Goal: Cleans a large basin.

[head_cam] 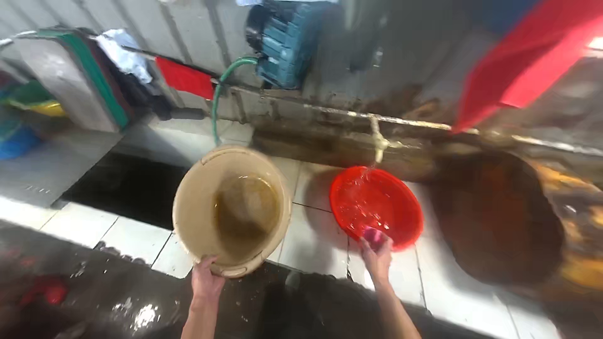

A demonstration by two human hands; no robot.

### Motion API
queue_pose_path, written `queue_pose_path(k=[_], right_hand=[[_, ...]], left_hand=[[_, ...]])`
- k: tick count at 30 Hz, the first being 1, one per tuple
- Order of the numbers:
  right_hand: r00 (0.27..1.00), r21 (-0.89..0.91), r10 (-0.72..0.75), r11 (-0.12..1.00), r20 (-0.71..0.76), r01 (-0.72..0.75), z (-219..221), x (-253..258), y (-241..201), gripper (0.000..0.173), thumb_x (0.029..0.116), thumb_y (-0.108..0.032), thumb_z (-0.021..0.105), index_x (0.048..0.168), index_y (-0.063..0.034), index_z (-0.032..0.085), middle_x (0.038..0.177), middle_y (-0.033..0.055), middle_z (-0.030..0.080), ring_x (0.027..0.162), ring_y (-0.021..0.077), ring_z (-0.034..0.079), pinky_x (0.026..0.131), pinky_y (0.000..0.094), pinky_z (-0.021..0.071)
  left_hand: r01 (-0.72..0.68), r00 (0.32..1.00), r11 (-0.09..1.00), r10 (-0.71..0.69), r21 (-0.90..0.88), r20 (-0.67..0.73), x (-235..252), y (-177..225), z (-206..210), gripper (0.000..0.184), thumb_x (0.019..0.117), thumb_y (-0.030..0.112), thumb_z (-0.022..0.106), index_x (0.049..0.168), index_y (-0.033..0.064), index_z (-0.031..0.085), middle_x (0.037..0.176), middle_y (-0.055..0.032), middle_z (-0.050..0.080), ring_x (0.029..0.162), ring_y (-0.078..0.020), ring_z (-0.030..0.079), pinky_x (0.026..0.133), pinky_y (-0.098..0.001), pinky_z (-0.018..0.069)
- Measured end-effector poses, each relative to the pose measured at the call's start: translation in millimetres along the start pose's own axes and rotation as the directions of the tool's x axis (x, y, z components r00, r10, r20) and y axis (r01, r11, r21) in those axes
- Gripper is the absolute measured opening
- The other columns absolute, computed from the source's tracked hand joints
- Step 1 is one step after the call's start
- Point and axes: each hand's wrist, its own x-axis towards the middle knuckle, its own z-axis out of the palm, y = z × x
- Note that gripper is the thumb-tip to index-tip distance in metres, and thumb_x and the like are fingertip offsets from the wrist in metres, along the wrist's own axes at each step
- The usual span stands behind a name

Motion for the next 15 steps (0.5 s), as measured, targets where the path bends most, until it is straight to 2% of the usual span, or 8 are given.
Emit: queue_pose_path(k=[1, 2, 4, 6, 8, 10, 12, 15], right_hand=[[0.996, -0.127, -0.085, 0.988, -0.009, 0.083, 7.3, 24.9, -3.9, 0.081, 0.0889, -0.029, 0.078, 0.153, -0.0031, 0.036, 0.126, 0.0281, 0.065, 0.11, 0.0421, 0.067, 0.093, 0.0623, 0.0554], [0.989, -0.251, -0.15, 0.957, 0.004, 0.146, 13.8, 47.1, -1.6, 0.083, 0.089, -0.03, 0.077, 0.154, -0.003, 0.034, 0.126, 0.0305, 0.064, 0.111, 0.0468, 0.066, 0.094, 0.0666, 0.0532], [0.982, -0.418, -0.165, 0.889, 0.095, 0.189, 24.8, 83.1, 14.1, 0.087, 0.0883, -0.027, 0.078, 0.156, -0.0023, 0.031, 0.128, 0.0339, 0.062, 0.114, 0.0517, 0.064, 0.097, 0.0692, 0.0505], [0.969, -0.553, -0.01, 0.82, 0.247, 0.15, 30.3, 115.6, 31.4, 0.091, 0.0882, -0.026, 0.078, 0.159, -0.0018, 0.026, 0.135, 0.0357, 0.058, 0.122, 0.0526, 0.06, 0.103, 0.069, 0.0469], [0.906, -0.667, 0.168, 0.73, 0.389, 0.151, 37.9, 133.0, 44.1, 0.084, 0.0937, -0.029, 0.07, 0.159, -0.0006, 0.026, 0.135, 0.035, 0.059, 0.123, 0.0512, 0.061, 0.103, 0.0678, 0.0479], [0.824, -0.684, 0.22, 0.686, 0.521, 0.249, 53.7, 140.6, 59.9, 0.07, 0.101, -0.031, 0.062, 0.155, 0.0028, 0.034, 0.141, 0.0337, 0.056, 0.131, 0.0493, 0.056, 0.109, 0.0653, 0.0442], [0.773, -0.658, 0.195, 0.669, 0.604, 0.345, 70.2, 155.2, 88.4, 0.06, 0.103, -0.032, 0.059, 0.15, 0.002, 0.045, 0.146, 0.0314, 0.053, 0.138, 0.0466, 0.05, 0.115, 0.0631, 0.0383], [0.795, -0.752, 0.254, 0.563, 0.551, 0.341, 77.8, 153.0, 86.9, 0.053, 0.1044, -0.034, 0.053, 0.141, 0.0043, 0.056, 0.142, 0.0315, 0.057, 0.135, 0.0481, 0.052, 0.112, 0.0664, 0.04]], left_hand=[[-0.003, 1.0, 0.998, 0.002, -0.056, -0.023, 9.6, 2.6, 13.3, 0.044, 0.0819, -0.004, 0.057, 0.125, 0.0043, 0.051, 0.108, -0.0167, 0.068, 0.095, -0.0287, 0.07, 0.077, -0.0535, 0.0599], [-0.011, 0.999, 0.995, 0.006, -0.101, -0.049, 18.2, 3.3, 22.0, 0.045, 0.082, -0.004, 0.056, 0.126, 0.004, 0.05, 0.109, -0.0177, 0.067, 0.096, -0.0299, 0.07, 0.077, -0.0544, 0.0596], [-0.049, 0.996, 0.985, 0.035, -0.165, -0.084, 33.5, 3.2, 31.2, 0.053, 0.0802, -0.007, 0.056, 0.131, 0.0037, 0.047, 0.116, -0.0205, 0.065, 0.102, -0.0328, 0.068, 0.08, -0.0571, 0.0586], [-0.091, 0.99, 0.974, 0.066, -0.21, -0.122, 38.7, 3.6, 38.6, 0.063, 0.0775, -0.01, 0.057, 0.137, 0.0048, 0.043, 0.122, -0.0216, 0.063, 0.106, -0.0344, 0.067, 0.082, -0.0582, 0.0583], [-0.117, 0.982, 0.966, 0.078, -0.229, -0.174, 30.7, 9.2, 34.9, 0.068, 0.0765, -0.011, 0.057, 0.141, 0.0057, 0.041, 0.125, -0.0223, 0.062, 0.108, -0.0356, 0.067, 0.083, -0.059, 0.0581], [-0.156, 0.965, 0.961, 0.1, -0.228, -0.242, 17.4, 17.6, 19.7, 0.069, 0.0749, -0.011, 0.058, 0.14, 0.0056, 0.042, 0.124, -0.0229, 0.063, 0.106, -0.0366, 0.067, 0.081, -0.0597, 0.0585], [-0.204, 0.944, 0.953, 0.131, -0.225, -0.302, -0.4, 21.7, 0.2, 0.067, 0.0754, -0.01, 0.058, 0.139, 0.0062, 0.044, 0.122, -0.0226, 0.064, 0.105, -0.0364, 0.068, 0.08, -0.0599, 0.059], [-0.275, 0.901, 0.936, 0.171, -0.219, -0.399, -34.5, 25.1, -31.3, 0.068, 0.0769, -0.009, 0.057, 0.141, 0.0086, 0.042, 0.122, -0.0207, 0.064, 0.104, -0.0343, 0.068, 0.08, -0.0585, 0.059]])
